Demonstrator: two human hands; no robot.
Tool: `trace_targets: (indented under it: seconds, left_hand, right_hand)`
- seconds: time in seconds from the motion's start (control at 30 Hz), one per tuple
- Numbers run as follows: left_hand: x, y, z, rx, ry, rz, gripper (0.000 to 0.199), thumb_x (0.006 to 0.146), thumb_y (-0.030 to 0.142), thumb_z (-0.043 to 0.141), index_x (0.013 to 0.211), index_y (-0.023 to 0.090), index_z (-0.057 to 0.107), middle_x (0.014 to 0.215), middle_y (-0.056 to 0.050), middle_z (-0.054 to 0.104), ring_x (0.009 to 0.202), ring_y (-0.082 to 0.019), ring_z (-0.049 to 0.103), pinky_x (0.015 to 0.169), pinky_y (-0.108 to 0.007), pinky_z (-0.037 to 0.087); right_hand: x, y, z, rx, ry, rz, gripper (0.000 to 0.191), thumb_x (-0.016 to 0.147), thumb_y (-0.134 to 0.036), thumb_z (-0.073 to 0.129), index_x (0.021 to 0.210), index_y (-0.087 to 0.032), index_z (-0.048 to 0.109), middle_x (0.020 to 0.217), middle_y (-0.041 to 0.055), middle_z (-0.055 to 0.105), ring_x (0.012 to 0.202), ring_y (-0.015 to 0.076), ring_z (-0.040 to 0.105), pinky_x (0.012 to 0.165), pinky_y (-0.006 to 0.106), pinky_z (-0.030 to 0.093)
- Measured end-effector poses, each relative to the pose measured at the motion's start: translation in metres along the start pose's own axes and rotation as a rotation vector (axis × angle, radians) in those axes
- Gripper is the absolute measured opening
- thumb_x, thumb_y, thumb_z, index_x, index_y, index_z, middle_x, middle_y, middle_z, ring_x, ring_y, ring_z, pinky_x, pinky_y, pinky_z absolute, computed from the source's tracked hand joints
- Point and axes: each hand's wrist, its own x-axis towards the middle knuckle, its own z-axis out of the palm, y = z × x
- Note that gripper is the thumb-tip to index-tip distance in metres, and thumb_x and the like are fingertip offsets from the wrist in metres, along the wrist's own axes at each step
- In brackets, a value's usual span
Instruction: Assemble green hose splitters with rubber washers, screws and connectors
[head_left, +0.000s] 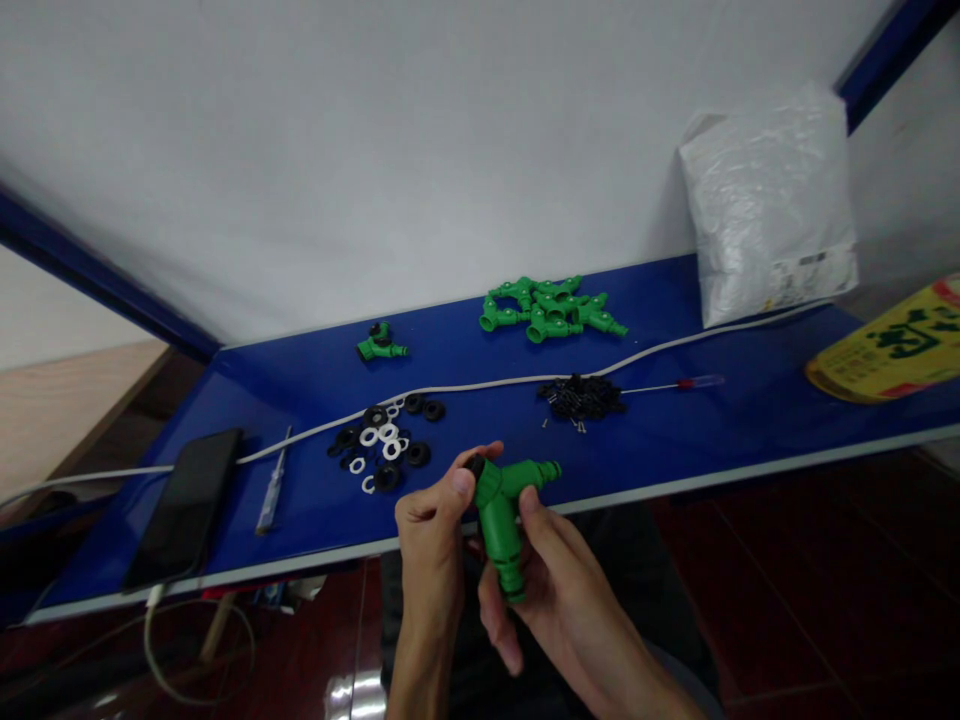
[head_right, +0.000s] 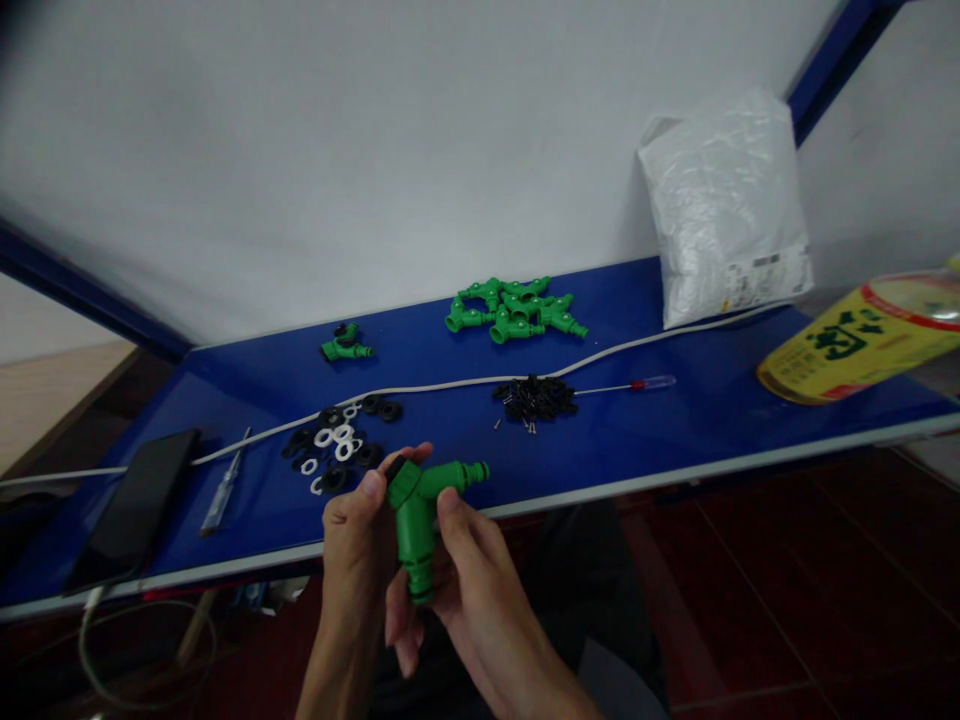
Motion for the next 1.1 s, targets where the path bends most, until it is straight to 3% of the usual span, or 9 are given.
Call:
trace_targets:
  seconds: [0.13,0.23,0.3,0.4,0.47,0.57,0.67,0.9,1.1]
  left_hand:
    - [0.005,-0.002,-0.006,0.173,-0.054,0.172,0.029,0.073,0.046,0.084,0.073,0.017,0.084,0.088,-0.012,0.082,0.08,-0.027,0.076,0.069,-0.031,0.06]
    - [0.003,-0.002,-0.004,0.21,-0.01,0.207,0.023,0.071,0.041,0.086,0.081,0.02,0.086,0.088,-0.01,0.083,0.085,-0.026,0.076,0.077,-0.031,0.06]
    - [0.003,-0.005,-0.002,0.161,0.101,0.182,0.024,0.072,0.042,0.086,0.082,0.019,0.086,0.09,-0.009,0.083,0.087,-0.024,0.075,0.079,-0.028,0.059]
    - [0.002,-0.009,0.005,0.032,0.28,0.067,0.039,0.074,0.052,0.084,0.088,0.016,0.085,0.095,-0.011,0.083,0.08,-0.021,0.074,0.066,-0.024,0.057]
    - [0.0,-0.01,0.012,-0.046,0.323,-0.02,0.048,0.072,0.057,0.084,0.092,0.013,0.085,0.097,-0.012,0.082,0.072,-0.019,0.072,0.059,-0.023,0.056]
    - [-0.006,-0.009,0.024,-0.106,0.286,-0.1,0.053,0.068,0.059,0.087,0.091,0.012,0.085,0.095,-0.013,0.082,0.074,-0.02,0.074,0.066,-0.025,0.059]
    - [-0.011,-0.008,0.032,-0.089,0.208,-0.141,0.052,0.066,0.058,0.088,0.089,0.012,0.085,0.09,-0.013,0.082,0.08,-0.023,0.076,0.072,-0.027,0.061]
    - [-0.016,-0.003,0.031,-0.02,0.173,-0.161,0.052,0.068,0.058,0.087,0.089,0.011,0.086,0.077,-0.011,0.079,0.065,-0.018,0.071,0.058,-0.023,0.057]
    - [-0.017,-0.007,0.026,-0.072,0.175,-0.167,0.048,0.07,0.056,0.087,0.085,0.011,0.085,0.087,-0.013,0.081,0.075,-0.021,0.075,0.067,-0.026,0.061]
  right_hand:
    - [-0.002,-0.009,-0.004,0.242,-0.211,0.171,0.054,0.086,-0.068,0.066,0.086,-0.015,0.07,0.039,-0.0067,0.047,0.03,0.0049,0.032,0.04,0.02,0.03]
    - [-0.005,-0.007,-0.015,0.125,-0.137,0.186,0.065,0.09,-0.075,0.054,0.089,-0.012,0.072,0.041,-0.0025,0.051,0.03,0.0088,0.039,0.039,0.022,0.032]
    - [-0.007,-0.002,-0.024,-0.083,0.027,-0.011,0.072,0.096,-0.076,0.039,0.097,-0.012,0.073,0.051,0.0037,0.062,0.04,0.0149,0.055,0.042,0.025,0.041]
    - [-0.008,0.006,-0.034,-0.589,0.266,-0.57,0.057,0.092,-0.064,0.062,0.128,-0.02,0.064,0.105,0.0118,0.076,0.088,0.0229,0.074,0.073,0.033,0.059]
    - [-0.004,0.01,-0.036,-0.925,0.308,-0.836,0.062,0.086,-0.044,0.078,0.141,-0.027,0.055,0.137,0.0108,0.065,0.12,0.0262,0.066,0.096,0.036,0.057]
    - [0.007,0.012,-0.029,-1.07,0.255,-0.988,0.056,0.092,-0.021,0.069,0.144,-0.03,0.05,0.139,0.0075,0.063,0.13,0.0219,0.061,0.108,0.034,0.053]
    - [0.016,0.008,-0.021,-0.964,0.291,-1.018,0.046,0.094,-0.016,0.065,0.137,-0.029,0.054,0.125,0.0047,0.068,0.117,0.016,0.068,0.101,0.026,0.055]
    - [0.015,0.002,-0.022,-0.974,0.314,-1.094,0.041,0.091,-0.012,0.07,0.128,-0.026,0.06,0.112,0.0029,0.071,0.104,0.0135,0.072,0.095,0.021,0.057]
    - [0.011,-0.003,-0.011,-0.843,0.334,-0.872,0.022,0.093,-0.026,0.071,0.114,-0.027,0.069,0.104,0.0017,0.075,0.095,0.0146,0.074,0.081,0.02,0.06]
